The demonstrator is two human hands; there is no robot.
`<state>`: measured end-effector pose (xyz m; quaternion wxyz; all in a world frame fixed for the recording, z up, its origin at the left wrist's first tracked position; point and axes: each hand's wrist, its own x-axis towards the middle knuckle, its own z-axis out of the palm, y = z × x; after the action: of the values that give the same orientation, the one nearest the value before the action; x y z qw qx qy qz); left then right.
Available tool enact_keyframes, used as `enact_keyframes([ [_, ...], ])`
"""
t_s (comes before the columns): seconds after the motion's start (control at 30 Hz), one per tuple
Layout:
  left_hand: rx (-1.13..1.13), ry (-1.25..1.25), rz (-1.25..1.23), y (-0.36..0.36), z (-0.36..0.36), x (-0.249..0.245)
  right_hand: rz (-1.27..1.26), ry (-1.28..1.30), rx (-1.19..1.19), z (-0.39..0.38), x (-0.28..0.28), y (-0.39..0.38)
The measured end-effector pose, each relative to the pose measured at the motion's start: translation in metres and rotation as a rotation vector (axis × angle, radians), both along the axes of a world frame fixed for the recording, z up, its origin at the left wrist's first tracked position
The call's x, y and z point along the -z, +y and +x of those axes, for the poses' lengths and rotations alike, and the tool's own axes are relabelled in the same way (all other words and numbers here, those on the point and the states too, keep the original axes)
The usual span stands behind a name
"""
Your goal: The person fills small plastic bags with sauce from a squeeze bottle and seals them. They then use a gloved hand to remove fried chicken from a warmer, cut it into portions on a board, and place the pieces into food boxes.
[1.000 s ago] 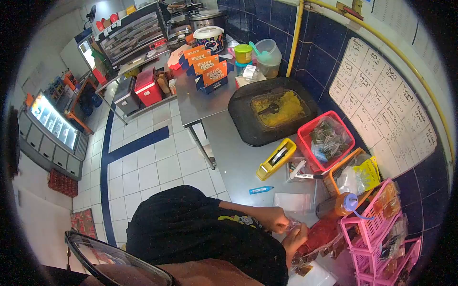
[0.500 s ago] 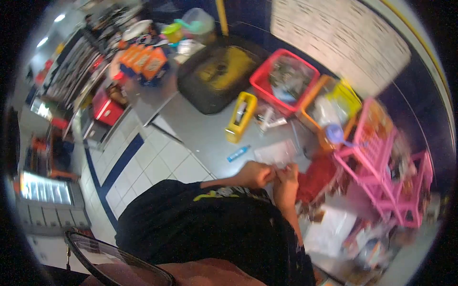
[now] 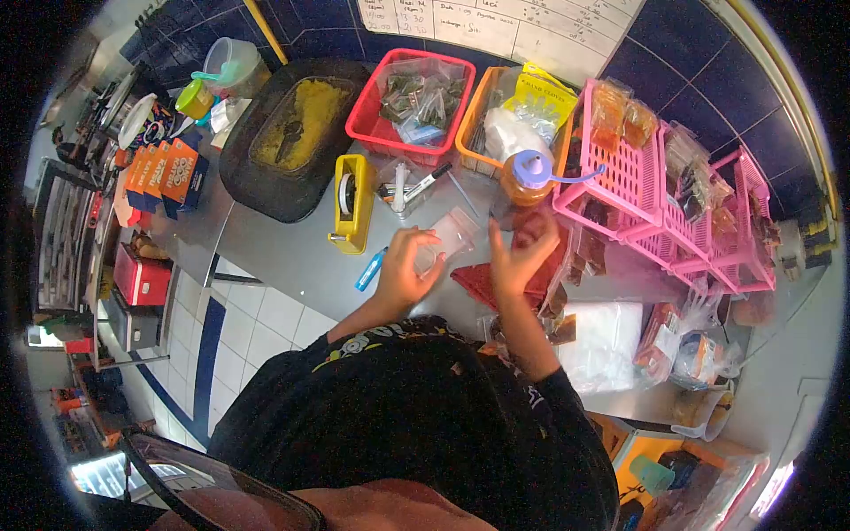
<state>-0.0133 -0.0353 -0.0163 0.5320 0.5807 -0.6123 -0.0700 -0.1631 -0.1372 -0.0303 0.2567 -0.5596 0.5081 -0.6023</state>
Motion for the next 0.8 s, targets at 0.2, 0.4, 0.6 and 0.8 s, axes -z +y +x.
enact_keyframes([
  [0.2,0.063,0.160,0.124,-0.014,0.019,-0.009,-0.061,0.050,-0.137,0.005,0.026,-0.076],
  [0.4,0.032,0.180,0.193,-0.019,0.041,-0.022,-0.326,0.412,-0.217,0.011,0.003,-0.055],
  [0.6,0.037,0.151,0.226,-0.012,0.050,-0.051,-0.708,0.818,-0.348,-0.001,-0.061,-0.040],
  [0.8,0.119,0.062,0.237,0.000,0.043,-0.073,-0.929,1.074,-0.309,-0.017,-0.104,-0.028],
])
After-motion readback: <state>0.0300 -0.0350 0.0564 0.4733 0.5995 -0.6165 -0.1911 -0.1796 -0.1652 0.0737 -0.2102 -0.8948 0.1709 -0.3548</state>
